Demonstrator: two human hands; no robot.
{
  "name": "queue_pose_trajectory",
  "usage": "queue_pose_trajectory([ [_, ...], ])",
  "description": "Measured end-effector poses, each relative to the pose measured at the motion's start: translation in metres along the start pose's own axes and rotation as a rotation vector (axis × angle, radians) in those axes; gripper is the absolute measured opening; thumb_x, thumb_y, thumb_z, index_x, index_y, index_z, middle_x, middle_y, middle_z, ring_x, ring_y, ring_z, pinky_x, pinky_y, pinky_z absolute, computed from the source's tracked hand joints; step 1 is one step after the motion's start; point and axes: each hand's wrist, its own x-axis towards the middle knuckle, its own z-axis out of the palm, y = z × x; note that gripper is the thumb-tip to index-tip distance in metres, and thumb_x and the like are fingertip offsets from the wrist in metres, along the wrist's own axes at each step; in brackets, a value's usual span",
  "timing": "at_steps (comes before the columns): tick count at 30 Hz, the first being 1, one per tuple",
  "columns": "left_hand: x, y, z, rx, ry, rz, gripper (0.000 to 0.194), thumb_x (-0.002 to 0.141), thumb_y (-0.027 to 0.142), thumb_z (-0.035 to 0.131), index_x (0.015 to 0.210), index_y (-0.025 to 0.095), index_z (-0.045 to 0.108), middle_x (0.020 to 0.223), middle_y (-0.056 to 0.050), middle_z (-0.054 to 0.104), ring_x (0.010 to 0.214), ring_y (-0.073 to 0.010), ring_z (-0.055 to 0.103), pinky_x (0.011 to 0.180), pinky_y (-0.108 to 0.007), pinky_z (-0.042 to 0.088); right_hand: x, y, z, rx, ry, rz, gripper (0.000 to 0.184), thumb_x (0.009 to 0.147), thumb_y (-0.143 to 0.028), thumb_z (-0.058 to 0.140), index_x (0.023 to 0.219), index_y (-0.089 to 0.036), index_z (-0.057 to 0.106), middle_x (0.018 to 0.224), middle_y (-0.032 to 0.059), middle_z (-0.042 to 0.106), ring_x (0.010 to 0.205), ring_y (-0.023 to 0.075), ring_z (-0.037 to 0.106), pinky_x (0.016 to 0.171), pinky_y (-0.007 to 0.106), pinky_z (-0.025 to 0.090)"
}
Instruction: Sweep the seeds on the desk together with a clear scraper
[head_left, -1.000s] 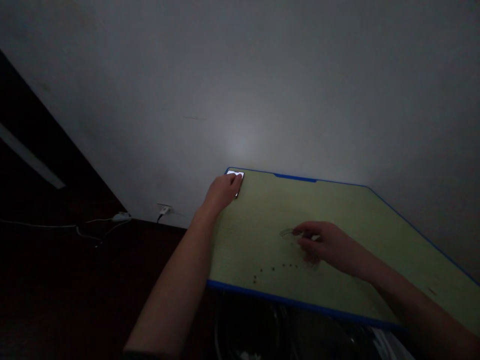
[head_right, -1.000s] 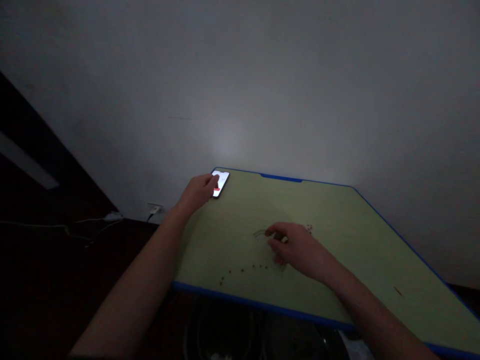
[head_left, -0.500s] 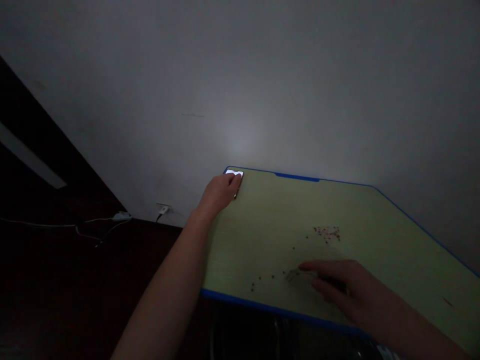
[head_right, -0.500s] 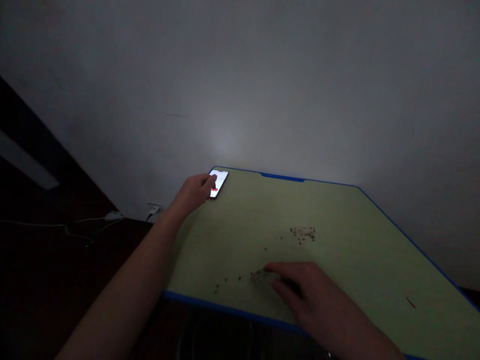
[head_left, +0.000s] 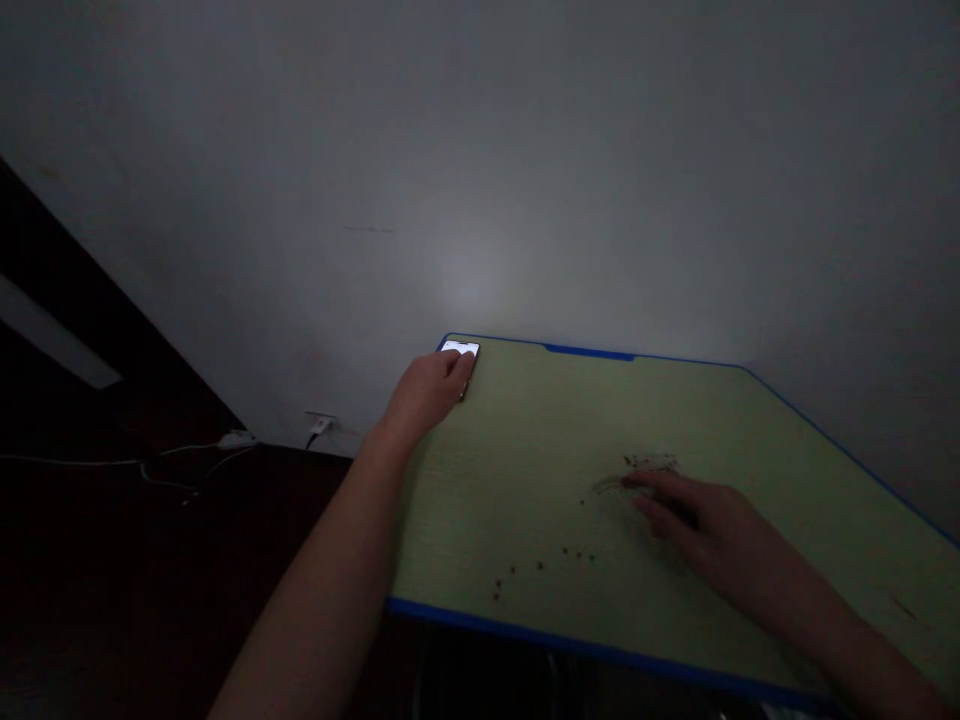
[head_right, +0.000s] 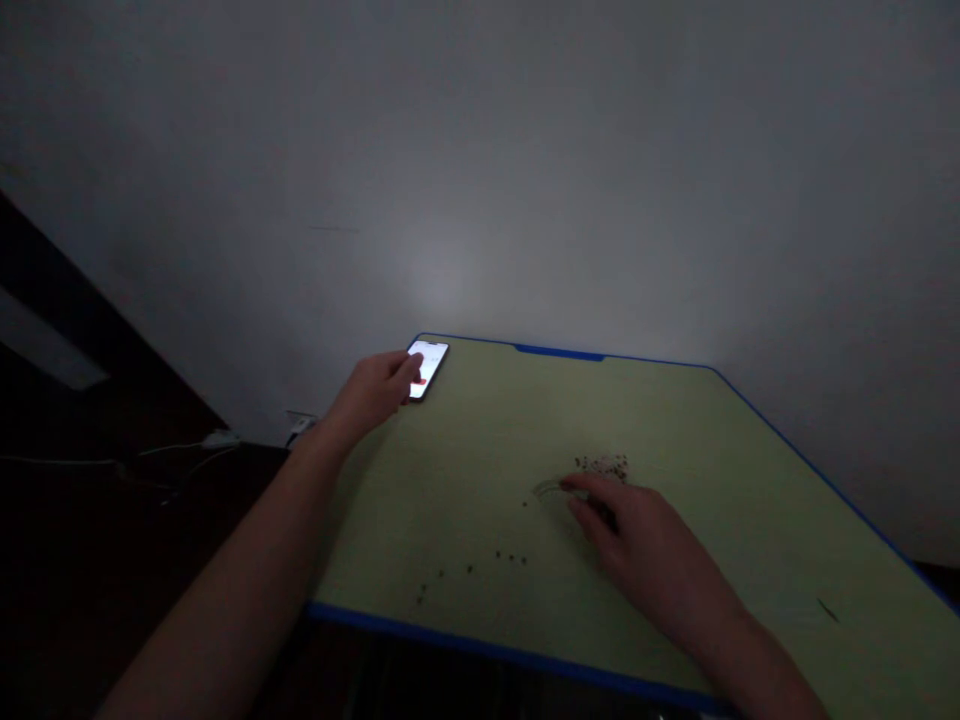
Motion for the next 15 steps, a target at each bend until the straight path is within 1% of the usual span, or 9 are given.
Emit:
queue_pose_trajectory([
  [2,0.001,0.000,0.000,0.003,-0.003,0.002,0.048,0.086,0.050,0.032,0.068,0.018,0.062,0.056,-0.003,0.060,0.054,-0.0153,0.052,0.052,-0.026,0.031,0.007,-0.002,0.003,-0.041,-0.006,-0.014,0.034,0.088,-0.031,0.041,0.107,-0.020,0.067,0.099,0.0085,0.072,0.084,0.0231,0.068,0.075,0.038,0.053],
  [5,0.002,0.000,-0.001,0.007,-0.004,0.007,0.047,0.086,0.049,0.032,0.067,0.018,0.062,0.056,-0.003,0.060,0.053,-0.0151,0.052,0.052,-0.027,0.031,0.014,-0.013,0.008,-0.083,-0.048,-0.040,0.032,0.088,-0.028,0.041,0.105,-0.021,0.068,0.094,0.0076,0.073,0.079,0.0220,0.068,0.071,0.036,0.051],
  [7,0.002,0.000,-0.001,0.011,-0.007,0.013,0.047,0.086,0.049,0.033,0.067,0.018,0.062,0.056,-0.003,0.060,0.053,-0.0152,0.052,0.052,-0.027,0.031,0.018,-0.021,0.008,-0.080,-0.089,-0.070,0.032,0.087,-0.027,0.042,0.105,-0.023,0.068,0.091,0.0061,0.073,0.077,0.0212,0.067,0.069,0.034,0.050],
  [9,0.002,-0.001,-0.001,0.015,-0.003,0.018,0.046,0.086,0.049,0.033,0.067,0.018,0.061,0.055,-0.003,0.059,0.053,-0.0152,0.052,0.052,-0.027,0.031,0.021,-0.026,0.005,-0.053,-0.101,-0.089,0.032,0.087,-0.028,0.042,0.106,-0.024,0.068,0.089,0.0050,0.073,0.076,0.0205,0.067,0.068,0.033,0.049],
  [11,0.002,-0.001,0.000,0.018,0.003,0.022,0.046,0.086,0.049,0.032,0.067,0.018,0.061,0.054,-0.003,0.058,0.053,-0.0151,0.051,0.052,-0.027,0.030,0.021,-0.024,0.000,-0.032,-0.062,-0.066,0.032,0.087,-0.031,0.043,0.106,-0.023,0.067,0.087,0.0054,0.073,0.074,0.0206,0.067,0.068,0.033,0.050],
  [13,0.002,-0.002,0.000,0.016,0.003,0.026,0.046,0.086,0.049,0.032,0.067,0.018,0.061,0.055,-0.003,0.059,0.053,-0.0151,0.052,0.052,-0.027,0.030,0.016,-0.018,-0.004,-0.019,-0.012,-0.022,0.034,0.087,-0.032,0.042,0.106,-0.021,0.068,0.090,0.0071,0.073,0.076,0.0216,0.067,0.070,0.035,0.051],
  [15,0.002,-0.002,0.000,0.015,0.002,0.032,0.045,0.086,0.049,0.033,0.068,0.018,0.061,0.056,-0.003,0.060,0.054,-0.0151,0.052,0.053,-0.027,0.030,0.006,-0.010,-0.005,0.005,-0.014,0.019,0.035,0.087,-0.033,0.041,0.107,-0.021,0.067,0.094,0.0084,0.073,0.078,0.0228,0.068,0.072,0.038,0.052],
])
